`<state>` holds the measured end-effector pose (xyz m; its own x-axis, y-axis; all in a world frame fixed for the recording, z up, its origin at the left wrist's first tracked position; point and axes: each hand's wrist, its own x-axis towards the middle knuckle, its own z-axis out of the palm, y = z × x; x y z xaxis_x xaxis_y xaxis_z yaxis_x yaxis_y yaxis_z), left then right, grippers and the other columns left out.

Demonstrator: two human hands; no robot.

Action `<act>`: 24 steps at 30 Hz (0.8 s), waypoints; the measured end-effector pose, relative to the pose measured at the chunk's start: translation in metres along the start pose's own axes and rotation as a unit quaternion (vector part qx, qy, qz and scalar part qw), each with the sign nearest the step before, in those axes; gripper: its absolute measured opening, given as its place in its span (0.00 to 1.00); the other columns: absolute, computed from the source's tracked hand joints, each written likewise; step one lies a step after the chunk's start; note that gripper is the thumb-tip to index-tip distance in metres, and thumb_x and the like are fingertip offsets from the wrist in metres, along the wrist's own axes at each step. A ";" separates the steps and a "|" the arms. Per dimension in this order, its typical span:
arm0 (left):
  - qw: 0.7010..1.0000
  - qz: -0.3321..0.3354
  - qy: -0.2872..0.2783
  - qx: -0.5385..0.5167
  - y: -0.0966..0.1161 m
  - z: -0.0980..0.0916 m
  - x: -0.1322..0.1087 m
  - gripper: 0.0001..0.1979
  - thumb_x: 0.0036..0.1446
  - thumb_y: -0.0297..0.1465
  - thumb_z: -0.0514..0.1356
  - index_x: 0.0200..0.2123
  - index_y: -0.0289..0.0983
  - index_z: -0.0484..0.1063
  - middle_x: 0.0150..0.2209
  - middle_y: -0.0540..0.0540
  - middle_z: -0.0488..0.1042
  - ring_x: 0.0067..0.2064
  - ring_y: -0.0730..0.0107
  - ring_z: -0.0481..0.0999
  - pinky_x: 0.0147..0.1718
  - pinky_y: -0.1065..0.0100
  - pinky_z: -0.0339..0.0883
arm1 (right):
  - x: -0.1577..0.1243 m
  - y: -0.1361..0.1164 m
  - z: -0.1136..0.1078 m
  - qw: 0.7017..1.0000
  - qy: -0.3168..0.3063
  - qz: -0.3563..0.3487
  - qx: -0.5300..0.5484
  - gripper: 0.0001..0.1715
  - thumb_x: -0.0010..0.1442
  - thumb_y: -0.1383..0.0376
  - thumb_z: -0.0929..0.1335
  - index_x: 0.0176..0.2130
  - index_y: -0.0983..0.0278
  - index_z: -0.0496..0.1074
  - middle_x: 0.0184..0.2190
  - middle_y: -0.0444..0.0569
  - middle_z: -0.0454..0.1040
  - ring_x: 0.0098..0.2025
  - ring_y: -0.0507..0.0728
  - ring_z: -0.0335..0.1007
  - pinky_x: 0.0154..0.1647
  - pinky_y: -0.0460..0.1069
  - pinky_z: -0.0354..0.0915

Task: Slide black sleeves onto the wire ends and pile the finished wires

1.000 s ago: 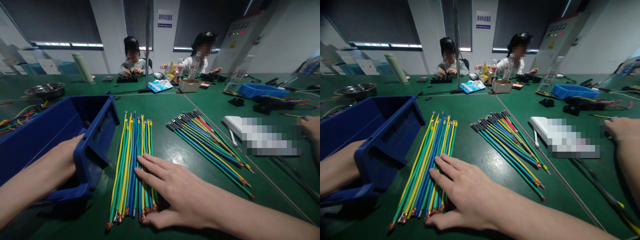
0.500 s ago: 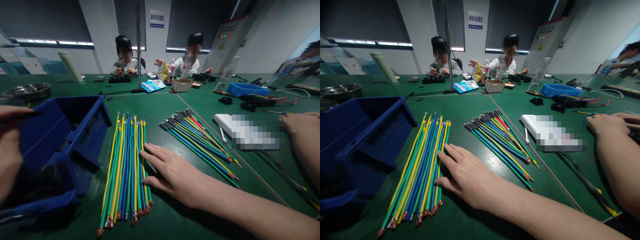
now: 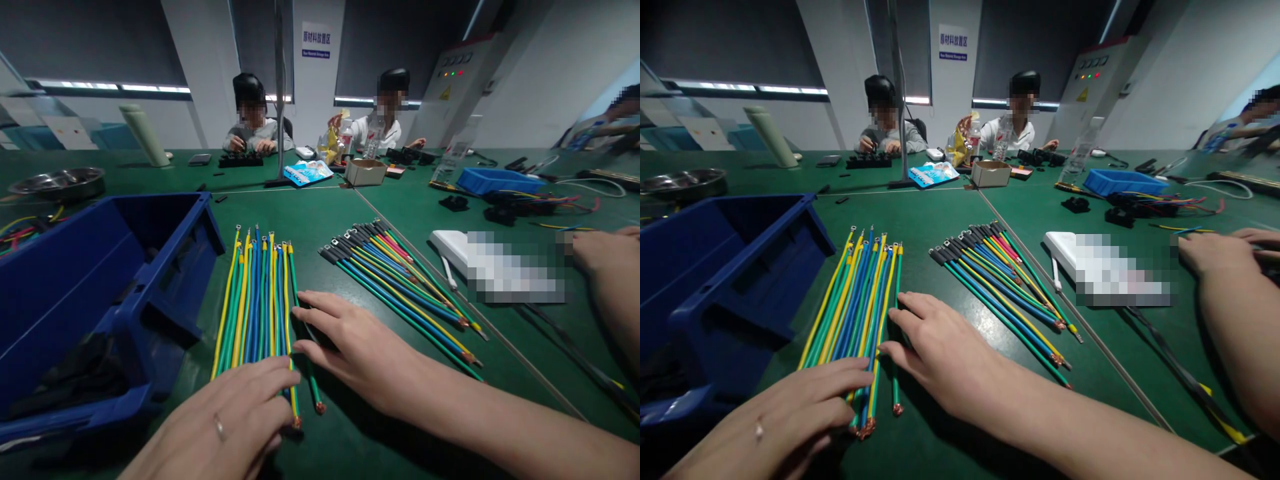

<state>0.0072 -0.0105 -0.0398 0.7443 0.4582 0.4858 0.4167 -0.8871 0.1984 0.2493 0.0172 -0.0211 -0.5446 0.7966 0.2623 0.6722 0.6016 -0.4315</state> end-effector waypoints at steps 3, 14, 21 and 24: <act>1.000 -0.011 -0.007 0.009 -0.003 0.004 0.011 0.13 0.71 0.29 0.47 0.45 0.42 0.71 0.50 0.50 0.80 0.51 0.75 0.79 0.56 0.77 0.64 | -0.001 -0.002 -0.004 1.000 0.014 0.024 0.007 0.22 0.68 0.55 0.63 0.53 0.66 0.72 0.55 0.57 0.71 0.56 0.60 0.67 0.56 0.57 0.66; 0.999 0.018 -0.044 0.027 -0.007 -0.001 0.008 0.12 0.68 0.29 0.51 0.50 0.42 0.71 0.50 0.49 0.80 0.49 0.72 0.81 0.57 0.76 0.64 | 0.000 -0.002 -0.004 0.998 0.030 0.048 -0.042 0.16 0.66 0.61 0.65 0.51 0.64 0.71 0.49 0.55 0.71 0.50 0.60 0.65 0.50 0.58 0.67; 0.999 -0.027 0.018 -0.018 0.000 -0.007 0.010 0.10 0.69 0.28 0.52 0.50 0.42 0.69 0.42 0.50 0.80 0.45 0.74 0.80 0.51 0.82 0.68 | 0.004 0.001 -0.010 0.996 0.026 0.075 -0.051 0.11 0.67 0.60 0.65 0.42 0.65 0.73 0.38 0.52 0.73 0.42 0.59 0.69 0.43 0.55 0.67; 0.999 -0.046 0.007 -0.015 0.000 -0.006 0.008 0.11 0.69 0.30 0.54 0.52 0.43 0.69 0.45 0.50 0.79 0.46 0.74 0.79 0.52 0.82 0.67 | 0.004 0.005 -0.008 0.995 0.025 0.080 -0.055 0.06 0.65 0.66 0.66 0.40 0.65 0.72 0.38 0.51 0.73 0.41 0.59 0.68 0.42 0.55 0.66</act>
<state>0.0100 -0.0077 -0.0308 0.6966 0.5366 0.4763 0.4659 -0.8431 0.2685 0.2544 0.0239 -0.0149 -0.4020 0.8833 0.2412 0.8007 0.4669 -0.3754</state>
